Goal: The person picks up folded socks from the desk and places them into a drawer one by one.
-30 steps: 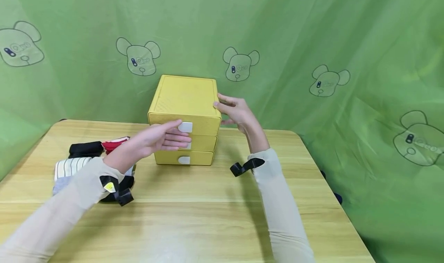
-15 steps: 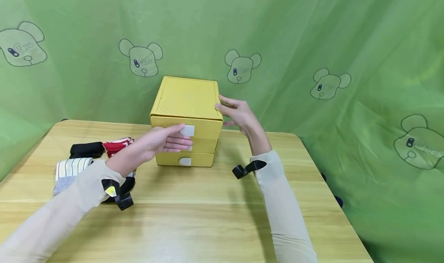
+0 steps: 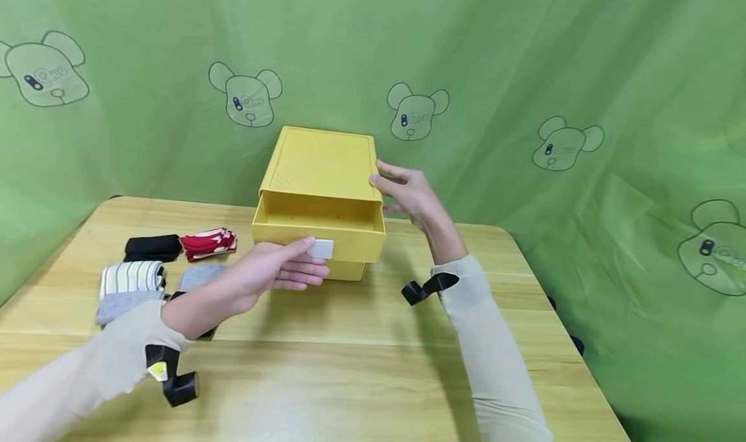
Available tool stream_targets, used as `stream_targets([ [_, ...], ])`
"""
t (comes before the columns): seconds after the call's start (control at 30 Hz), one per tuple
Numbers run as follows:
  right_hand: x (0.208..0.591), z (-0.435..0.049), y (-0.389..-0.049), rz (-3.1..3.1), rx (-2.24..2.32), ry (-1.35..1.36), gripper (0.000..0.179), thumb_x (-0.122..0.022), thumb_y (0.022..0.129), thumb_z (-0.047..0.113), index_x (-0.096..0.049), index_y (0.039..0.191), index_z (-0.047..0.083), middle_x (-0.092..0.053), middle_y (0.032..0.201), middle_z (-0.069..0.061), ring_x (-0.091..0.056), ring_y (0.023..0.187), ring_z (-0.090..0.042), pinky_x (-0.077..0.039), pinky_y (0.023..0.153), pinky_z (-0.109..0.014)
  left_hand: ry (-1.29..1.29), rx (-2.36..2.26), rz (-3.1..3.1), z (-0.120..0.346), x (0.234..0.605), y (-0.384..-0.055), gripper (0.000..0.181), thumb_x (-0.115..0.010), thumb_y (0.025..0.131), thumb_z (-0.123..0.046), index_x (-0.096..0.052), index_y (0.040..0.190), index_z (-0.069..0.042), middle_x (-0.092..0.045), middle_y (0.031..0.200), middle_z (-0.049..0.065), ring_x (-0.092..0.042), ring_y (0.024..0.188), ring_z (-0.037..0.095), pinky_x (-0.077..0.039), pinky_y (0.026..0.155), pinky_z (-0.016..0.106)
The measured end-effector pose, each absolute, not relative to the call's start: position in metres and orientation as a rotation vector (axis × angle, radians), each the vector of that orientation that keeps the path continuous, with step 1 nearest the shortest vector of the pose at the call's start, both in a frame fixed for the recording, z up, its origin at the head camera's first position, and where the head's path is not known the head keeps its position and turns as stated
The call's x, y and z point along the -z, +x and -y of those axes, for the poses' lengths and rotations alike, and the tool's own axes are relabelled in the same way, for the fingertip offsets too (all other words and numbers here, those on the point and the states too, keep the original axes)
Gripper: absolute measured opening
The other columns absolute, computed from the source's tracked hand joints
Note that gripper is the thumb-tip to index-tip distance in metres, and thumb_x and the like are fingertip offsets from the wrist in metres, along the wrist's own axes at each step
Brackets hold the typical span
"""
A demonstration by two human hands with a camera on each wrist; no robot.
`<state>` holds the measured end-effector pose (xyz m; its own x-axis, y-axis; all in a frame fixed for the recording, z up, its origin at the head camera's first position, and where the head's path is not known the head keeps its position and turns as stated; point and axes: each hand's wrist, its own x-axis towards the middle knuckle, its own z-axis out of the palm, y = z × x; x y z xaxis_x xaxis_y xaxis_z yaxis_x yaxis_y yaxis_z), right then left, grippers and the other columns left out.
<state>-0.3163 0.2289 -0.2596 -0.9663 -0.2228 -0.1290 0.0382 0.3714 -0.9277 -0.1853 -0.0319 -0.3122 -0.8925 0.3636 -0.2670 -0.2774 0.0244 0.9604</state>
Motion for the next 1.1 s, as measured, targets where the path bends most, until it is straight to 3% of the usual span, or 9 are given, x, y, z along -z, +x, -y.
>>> stream_targets([
  [0.2, 0.259, -0.23, -0.317, -2.407, 1.618, -0.157, 0.064, -0.066, 0.1, 0.035, -0.039, 0.157, 0.026, -0.029, 0.168, -0.008, -0.039, 0.149, -0.035, -0.046, 0.112, -0.056, 0.069, -1.922, -1.899, 0.028, 0.313, -0.167, 0.051, -0.055, 0.103, -0.05, -0.075, 0.116, -0.004, -0.078, 0.11, 0.01, -0.076, 0.1, 0.018, -0.061, 0.088, 0.031],
  [0.67, 0.26, -0.229, -0.317, -2.399, 1.638, -0.158, 0.064, -0.067, 0.099, 0.035, -0.04, 0.156, 0.026, -0.03, 0.168, -0.007, -0.042, 0.147, -0.033, -0.049, 0.109, -0.054, 0.115, -1.861, -1.953, 0.031, 0.313, -0.146, 0.053, -0.053, 0.103, -0.05, -0.075, 0.115, -0.003, -0.079, 0.108, 0.01, -0.076, 0.097, 0.02, -0.061, 0.085, 0.031],
  [0.87, 0.26, -0.228, -0.317, -2.395, 1.644, -0.167, 0.064, -0.066, 0.1, 0.035, -0.039, 0.157, 0.025, -0.028, 0.168, -0.007, -0.042, 0.147, -0.033, -0.049, 0.109, -0.054, 0.325, -1.601, -1.997, 0.046, 0.302, -0.152, 0.045, -0.052, 0.105, -0.04, -0.072, 0.121, -0.003, -0.077, 0.115, 0.013, -0.075, 0.098, 0.022, -0.061, 0.086, 0.035],
  [1.1, 0.261, -0.229, -0.318, -2.406, 1.63, -0.168, 0.064, -0.066, 0.1, 0.036, -0.039, 0.157, 0.026, -0.028, 0.168, -0.007, -0.042, 0.148, -0.033, -0.05, 0.108, -0.053, 0.659, -1.35, -2.063, 0.077, 0.271, -0.163, 0.035, -0.06, 0.102, -0.033, -0.07, 0.128, -0.011, -0.075, 0.12, 0.004, -0.071, 0.105, 0.018, -0.057, 0.095, 0.036],
])
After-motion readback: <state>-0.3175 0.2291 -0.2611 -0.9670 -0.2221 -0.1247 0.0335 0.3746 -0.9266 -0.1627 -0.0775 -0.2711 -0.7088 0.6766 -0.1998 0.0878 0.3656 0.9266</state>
